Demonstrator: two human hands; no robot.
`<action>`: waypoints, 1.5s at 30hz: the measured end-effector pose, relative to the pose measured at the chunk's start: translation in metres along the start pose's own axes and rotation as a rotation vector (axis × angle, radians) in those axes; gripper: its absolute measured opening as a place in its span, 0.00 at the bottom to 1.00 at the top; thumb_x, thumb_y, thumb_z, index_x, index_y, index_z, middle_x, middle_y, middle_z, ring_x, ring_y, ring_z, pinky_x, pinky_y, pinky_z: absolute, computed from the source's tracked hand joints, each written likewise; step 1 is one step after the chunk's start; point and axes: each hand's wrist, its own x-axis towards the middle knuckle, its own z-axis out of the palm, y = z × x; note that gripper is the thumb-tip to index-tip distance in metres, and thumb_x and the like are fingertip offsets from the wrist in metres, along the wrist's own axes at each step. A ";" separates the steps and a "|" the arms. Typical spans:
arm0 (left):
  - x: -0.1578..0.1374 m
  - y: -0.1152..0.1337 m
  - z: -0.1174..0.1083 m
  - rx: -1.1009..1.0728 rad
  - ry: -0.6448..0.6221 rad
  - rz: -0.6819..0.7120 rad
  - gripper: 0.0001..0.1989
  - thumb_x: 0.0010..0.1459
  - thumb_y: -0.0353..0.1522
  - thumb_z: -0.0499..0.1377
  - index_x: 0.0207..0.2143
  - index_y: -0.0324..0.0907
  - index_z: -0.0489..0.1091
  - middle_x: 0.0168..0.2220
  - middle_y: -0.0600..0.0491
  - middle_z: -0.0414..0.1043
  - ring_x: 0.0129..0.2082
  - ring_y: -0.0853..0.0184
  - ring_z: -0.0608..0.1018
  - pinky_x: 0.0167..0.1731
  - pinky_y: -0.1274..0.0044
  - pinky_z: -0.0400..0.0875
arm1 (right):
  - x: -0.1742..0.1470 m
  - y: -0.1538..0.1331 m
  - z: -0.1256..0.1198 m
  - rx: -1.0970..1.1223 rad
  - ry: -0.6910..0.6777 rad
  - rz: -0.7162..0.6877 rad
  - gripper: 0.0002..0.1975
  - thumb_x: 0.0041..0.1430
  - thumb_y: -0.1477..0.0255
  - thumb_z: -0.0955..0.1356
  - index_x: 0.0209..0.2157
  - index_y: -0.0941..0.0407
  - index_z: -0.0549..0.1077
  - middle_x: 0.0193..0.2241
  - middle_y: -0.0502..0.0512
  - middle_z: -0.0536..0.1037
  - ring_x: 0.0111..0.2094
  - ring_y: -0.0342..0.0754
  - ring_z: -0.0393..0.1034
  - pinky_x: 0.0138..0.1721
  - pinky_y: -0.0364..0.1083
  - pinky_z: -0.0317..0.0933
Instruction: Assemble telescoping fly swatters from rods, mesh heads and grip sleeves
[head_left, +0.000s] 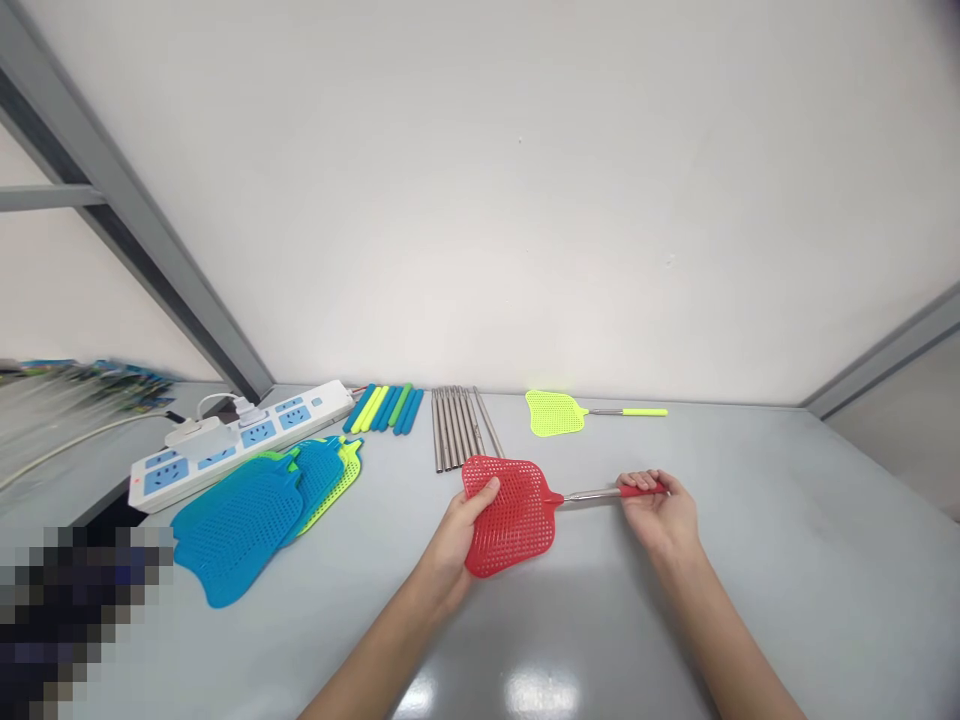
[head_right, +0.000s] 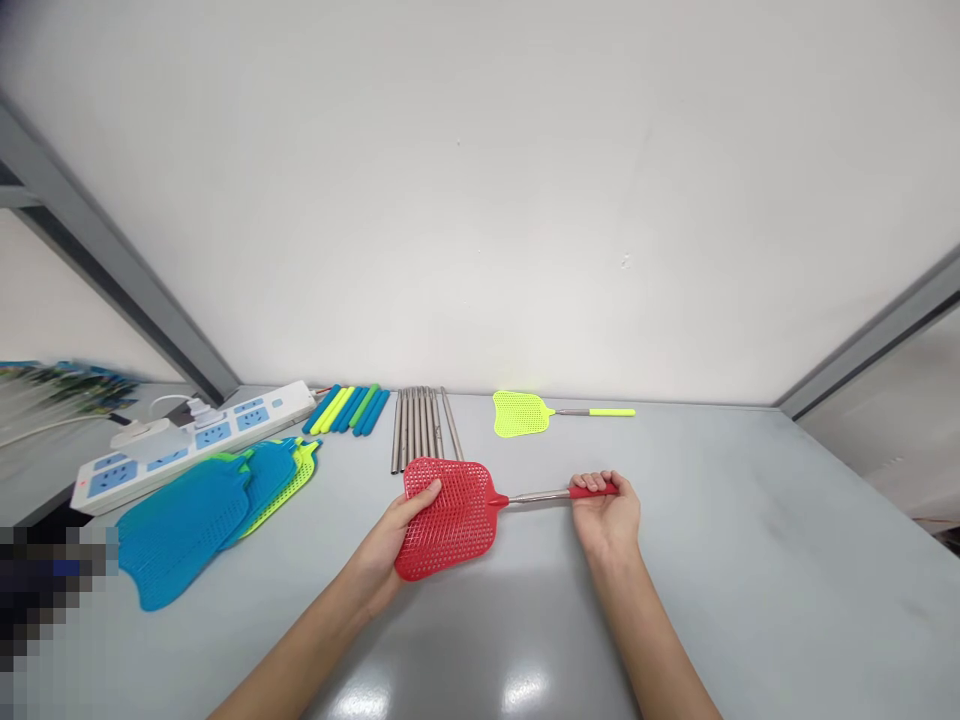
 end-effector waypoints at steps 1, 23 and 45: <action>0.000 0.000 -0.001 -0.003 -0.009 -0.002 0.21 0.50 0.37 0.54 0.44 0.34 0.64 0.41 0.40 0.69 0.41 0.55 0.72 0.41 0.66 0.65 | 0.000 0.000 0.000 0.000 -0.001 0.002 0.09 0.49 0.81 0.55 0.19 0.56 0.51 0.14 0.42 0.49 0.13 0.36 0.48 0.15 0.38 0.52; -0.005 0.006 -0.005 -0.269 -0.214 -0.127 0.20 0.51 0.36 0.50 0.44 0.32 0.64 0.43 0.42 0.68 0.43 0.56 0.70 0.46 0.67 0.58 | -0.007 0.008 0.001 0.055 -0.111 0.003 0.11 0.45 0.81 0.56 0.17 0.56 0.46 0.12 0.41 0.48 0.12 0.36 0.47 0.15 0.37 0.52; -0.002 0.000 -0.008 -0.078 0.047 -0.178 0.20 0.48 0.38 0.55 0.42 0.36 0.65 0.44 0.42 0.67 0.42 0.56 0.71 0.39 0.69 0.65 | -0.004 0.002 -0.005 0.031 -0.211 0.008 0.15 0.39 0.80 0.58 0.16 0.56 0.41 0.11 0.42 0.43 0.11 0.37 0.44 0.14 0.39 0.49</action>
